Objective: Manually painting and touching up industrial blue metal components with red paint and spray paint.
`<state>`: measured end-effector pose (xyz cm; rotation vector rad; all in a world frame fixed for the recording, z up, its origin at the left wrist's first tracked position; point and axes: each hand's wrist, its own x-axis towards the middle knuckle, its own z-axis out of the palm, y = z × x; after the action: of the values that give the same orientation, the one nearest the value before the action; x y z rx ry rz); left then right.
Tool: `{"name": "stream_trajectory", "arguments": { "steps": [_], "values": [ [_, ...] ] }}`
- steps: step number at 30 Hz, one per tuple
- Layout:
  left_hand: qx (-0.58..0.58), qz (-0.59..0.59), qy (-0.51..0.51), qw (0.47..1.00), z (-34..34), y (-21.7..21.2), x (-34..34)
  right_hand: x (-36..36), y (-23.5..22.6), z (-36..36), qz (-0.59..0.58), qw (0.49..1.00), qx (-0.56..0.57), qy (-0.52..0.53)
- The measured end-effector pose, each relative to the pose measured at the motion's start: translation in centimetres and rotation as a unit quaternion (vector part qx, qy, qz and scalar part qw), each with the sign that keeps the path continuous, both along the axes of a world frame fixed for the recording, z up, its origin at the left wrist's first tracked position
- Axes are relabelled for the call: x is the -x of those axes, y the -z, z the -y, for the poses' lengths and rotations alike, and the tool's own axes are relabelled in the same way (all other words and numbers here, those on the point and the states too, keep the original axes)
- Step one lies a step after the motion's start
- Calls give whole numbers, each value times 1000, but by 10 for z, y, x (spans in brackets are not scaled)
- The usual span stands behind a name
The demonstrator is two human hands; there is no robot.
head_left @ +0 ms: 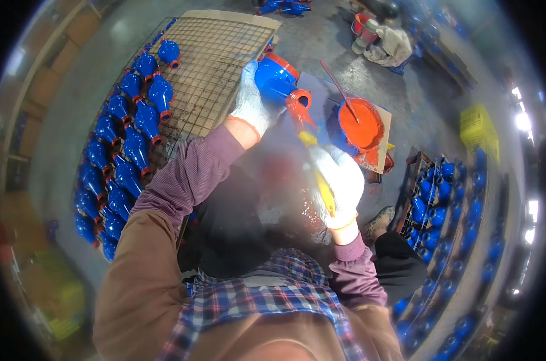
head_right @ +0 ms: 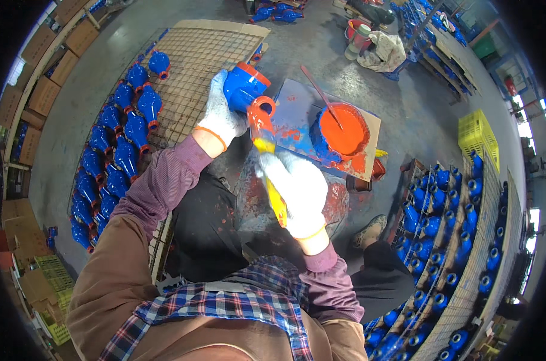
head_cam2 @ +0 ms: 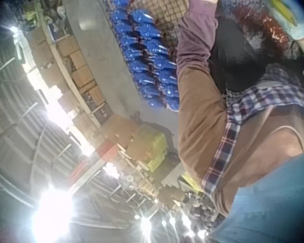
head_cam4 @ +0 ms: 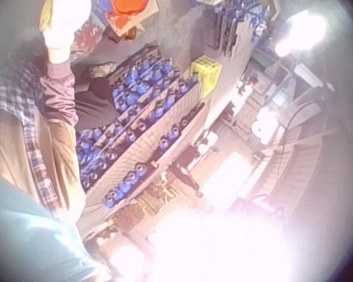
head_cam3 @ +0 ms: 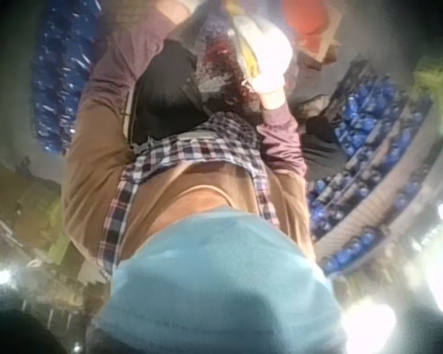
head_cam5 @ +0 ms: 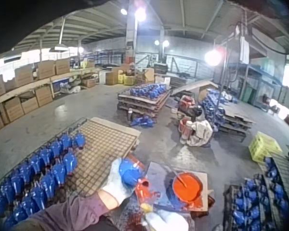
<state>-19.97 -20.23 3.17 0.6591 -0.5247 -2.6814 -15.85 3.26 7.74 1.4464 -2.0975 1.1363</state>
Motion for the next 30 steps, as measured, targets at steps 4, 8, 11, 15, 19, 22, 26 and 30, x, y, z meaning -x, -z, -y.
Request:
{"name": "stream_trajectory", "arguments": {
  "steps": [4,8,11,15,19,22,26,30],
  "values": [
    [-20,-23,20,999,14,6,-1,-5,4,-16,-25,1000,-4,11],
    [-34,-53,-16,998,34,18,-4,-6,9,-37,22,995,5,96],
    [0,-42,-24,999,67,40,-14,-5,19,-45,77,982,27,168],
    [140,53,-20,989,136,83,-28,1,32,-52,114,975,24,189],
    [408,267,1,873,208,111,-32,4,46,-53,139,972,14,188],
    [621,472,47,625,243,109,-32,6,52,-49,167,967,26,192],
    [697,558,129,432,264,105,-26,10,53,-47,168,970,26,171],
    [723,554,101,399,285,141,-34,18,50,-50,137,971,-54,186]
  ]
}}
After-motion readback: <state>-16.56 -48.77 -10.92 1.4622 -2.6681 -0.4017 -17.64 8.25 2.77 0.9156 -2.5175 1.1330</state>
